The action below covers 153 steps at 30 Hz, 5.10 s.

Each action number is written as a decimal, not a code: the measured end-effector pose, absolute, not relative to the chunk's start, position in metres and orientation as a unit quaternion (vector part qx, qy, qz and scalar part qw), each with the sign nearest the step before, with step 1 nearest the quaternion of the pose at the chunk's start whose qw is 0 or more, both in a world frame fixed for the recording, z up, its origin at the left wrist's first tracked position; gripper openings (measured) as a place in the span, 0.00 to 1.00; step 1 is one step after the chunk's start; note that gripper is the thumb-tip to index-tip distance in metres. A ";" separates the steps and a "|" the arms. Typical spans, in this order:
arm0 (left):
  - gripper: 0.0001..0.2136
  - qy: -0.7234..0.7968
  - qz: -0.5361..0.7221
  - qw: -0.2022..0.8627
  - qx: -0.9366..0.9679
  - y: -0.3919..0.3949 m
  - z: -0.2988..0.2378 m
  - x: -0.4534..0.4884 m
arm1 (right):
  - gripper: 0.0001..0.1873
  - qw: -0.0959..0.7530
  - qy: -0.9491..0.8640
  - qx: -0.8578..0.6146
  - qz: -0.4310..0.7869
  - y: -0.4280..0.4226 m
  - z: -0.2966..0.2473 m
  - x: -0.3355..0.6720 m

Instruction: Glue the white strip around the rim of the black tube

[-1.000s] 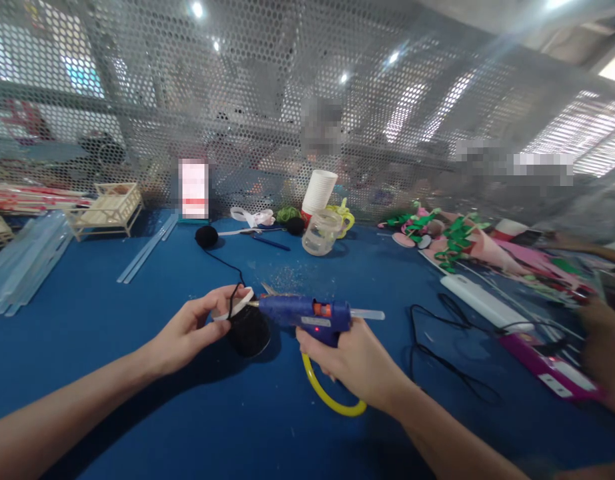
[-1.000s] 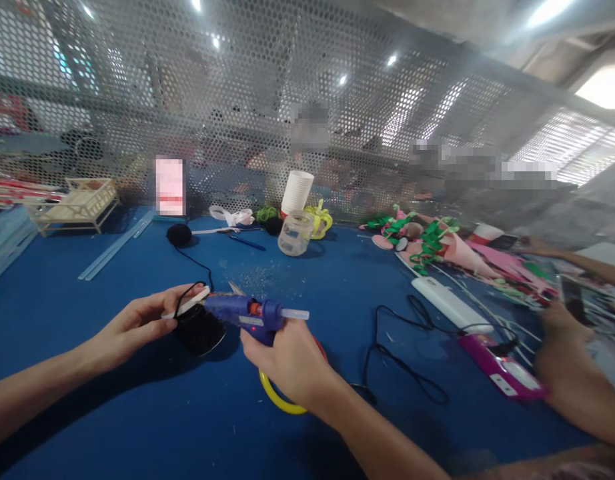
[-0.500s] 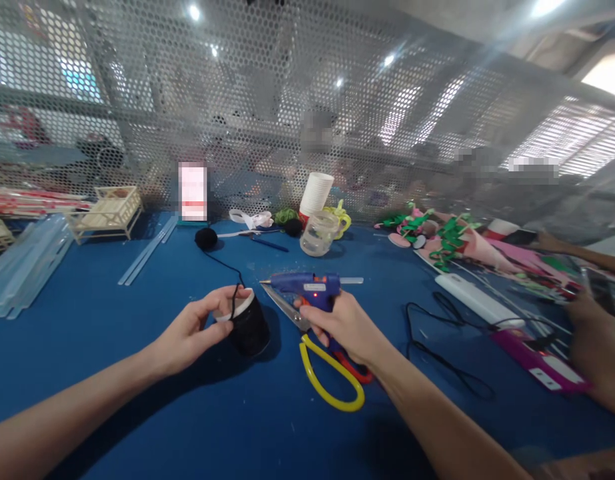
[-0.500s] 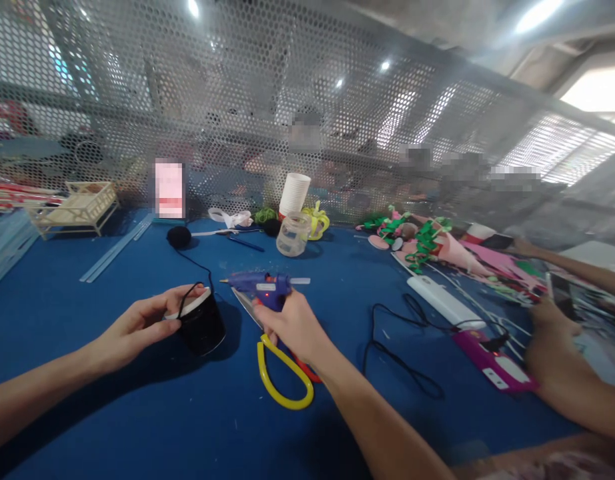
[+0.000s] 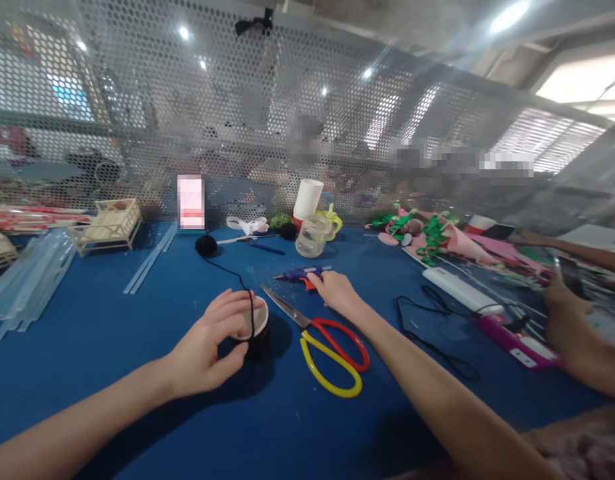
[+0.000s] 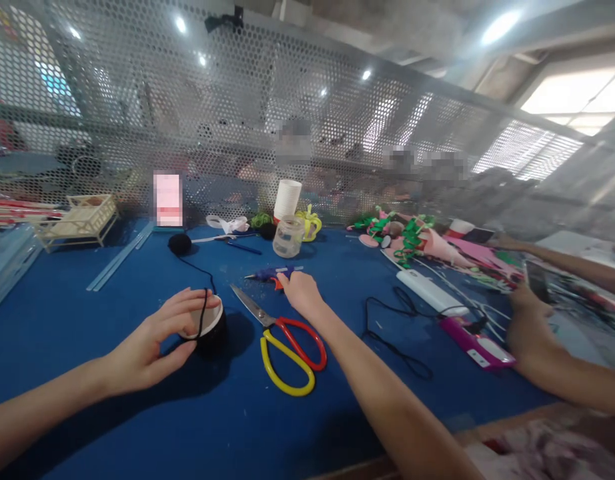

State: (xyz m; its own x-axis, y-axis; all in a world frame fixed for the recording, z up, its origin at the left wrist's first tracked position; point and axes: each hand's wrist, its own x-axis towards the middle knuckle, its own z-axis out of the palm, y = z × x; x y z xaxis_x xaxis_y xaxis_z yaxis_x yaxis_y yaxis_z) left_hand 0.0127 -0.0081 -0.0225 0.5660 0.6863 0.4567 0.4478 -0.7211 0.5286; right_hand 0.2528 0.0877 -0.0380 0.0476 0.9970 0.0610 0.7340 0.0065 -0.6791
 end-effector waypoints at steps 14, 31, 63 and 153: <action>0.05 0.332 0.307 0.149 0.879 -0.011 -0.021 0.015 | 0.19 0.274 -0.823 -0.386 0.312 0.016 0.008 0.173; 0.09 0.353 0.336 0.522 0.700 -0.001 -0.017 0.011 | 0.07 0.427 -0.591 -0.417 0.543 0.016 -0.015 0.200; 0.07 0.319 0.240 0.559 0.727 0.016 -0.020 -0.003 | 0.08 0.397 -0.641 -0.399 0.521 0.025 -0.038 0.209; 0.07 0.469 0.358 0.378 0.713 0.002 -0.011 0.009 | 0.13 0.366 -0.737 -0.542 0.170 0.042 0.008 0.229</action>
State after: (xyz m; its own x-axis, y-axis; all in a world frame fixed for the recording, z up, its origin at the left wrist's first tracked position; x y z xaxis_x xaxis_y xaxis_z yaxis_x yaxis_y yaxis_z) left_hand 0.0094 0.0024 -0.0109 0.3030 0.9400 0.1565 0.3981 -0.2741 0.8755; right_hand 0.2289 0.0420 0.0077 -0.1447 0.9236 0.3550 0.6748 0.3546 -0.6473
